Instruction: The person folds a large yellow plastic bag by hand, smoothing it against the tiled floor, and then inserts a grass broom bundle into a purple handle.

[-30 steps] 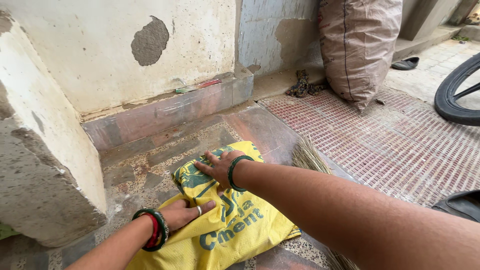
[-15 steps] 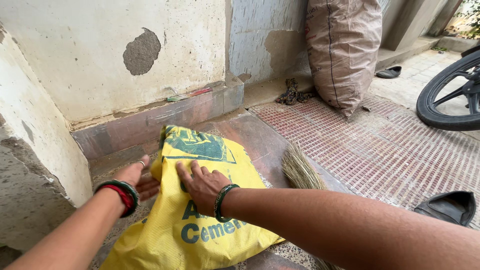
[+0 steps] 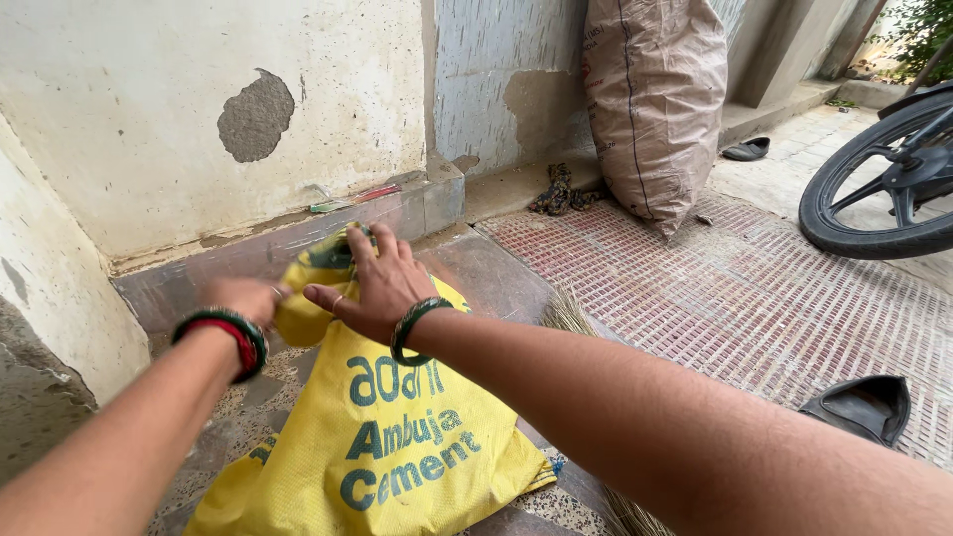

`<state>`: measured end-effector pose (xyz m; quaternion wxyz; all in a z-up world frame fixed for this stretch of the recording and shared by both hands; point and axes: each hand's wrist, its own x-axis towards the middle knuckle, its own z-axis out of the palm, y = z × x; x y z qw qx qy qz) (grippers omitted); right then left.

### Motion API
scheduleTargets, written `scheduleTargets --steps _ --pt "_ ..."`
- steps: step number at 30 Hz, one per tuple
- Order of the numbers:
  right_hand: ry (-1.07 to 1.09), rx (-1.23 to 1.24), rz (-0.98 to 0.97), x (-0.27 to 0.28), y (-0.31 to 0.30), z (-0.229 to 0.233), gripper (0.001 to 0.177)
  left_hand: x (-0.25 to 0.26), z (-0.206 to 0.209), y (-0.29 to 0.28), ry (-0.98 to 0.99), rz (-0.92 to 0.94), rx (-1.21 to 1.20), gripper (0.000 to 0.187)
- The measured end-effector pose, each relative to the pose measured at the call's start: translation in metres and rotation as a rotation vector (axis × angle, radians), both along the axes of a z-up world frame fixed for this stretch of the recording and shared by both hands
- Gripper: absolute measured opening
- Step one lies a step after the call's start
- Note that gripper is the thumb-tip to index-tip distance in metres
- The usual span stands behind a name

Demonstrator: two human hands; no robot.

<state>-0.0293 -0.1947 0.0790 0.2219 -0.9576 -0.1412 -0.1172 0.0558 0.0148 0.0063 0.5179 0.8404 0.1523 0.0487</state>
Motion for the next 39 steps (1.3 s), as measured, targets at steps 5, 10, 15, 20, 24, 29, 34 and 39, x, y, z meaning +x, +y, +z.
scheduleTargets --steps 5,10,15,20,24,29,34,39 --pt "-0.166 -0.097 -0.078 0.018 0.000 0.028 0.123 -0.015 0.118 0.001 -0.709 -0.025 0.721 0.011" --pt "0.074 0.314 0.007 0.037 0.035 0.088 0.128 -0.043 0.199 -0.017 -1.407 -0.053 0.956 0.019" --pt "0.035 0.547 -0.108 0.060 0.019 0.120 0.045 -0.052 0.200 -0.021 -1.178 -0.265 0.502 0.034" --pt "0.077 1.055 -0.239 0.085 -0.011 0.144 0.024 -0.042 0.128 -0.011 -0.341 -0.038 0.540 0.137" --pt "0.219 0.974 -0.096 0.095 0.003 0.129 0.024 -0.042 0.058 0.016 0.493 -0.149 -0.176 0.075" --pt "1.048 -0.061 0.185 0.066 0.035 0.006 0.039 -0.042 -0.005 0.024 0.326 -0.527 0.322 0.056" --pt "0.716 -0.779 0.631 -0.026 0.000 -0.104 0.147 -0.138 -0.024 -0.013 -0.037 -0.836 0.649 0.066" --pt "0.568 -0.922 0.470 -0.098 -0.008 -0.131 0.117 -0.194 0.005 -0.040 0.072 -1.086 0.852 0.142"
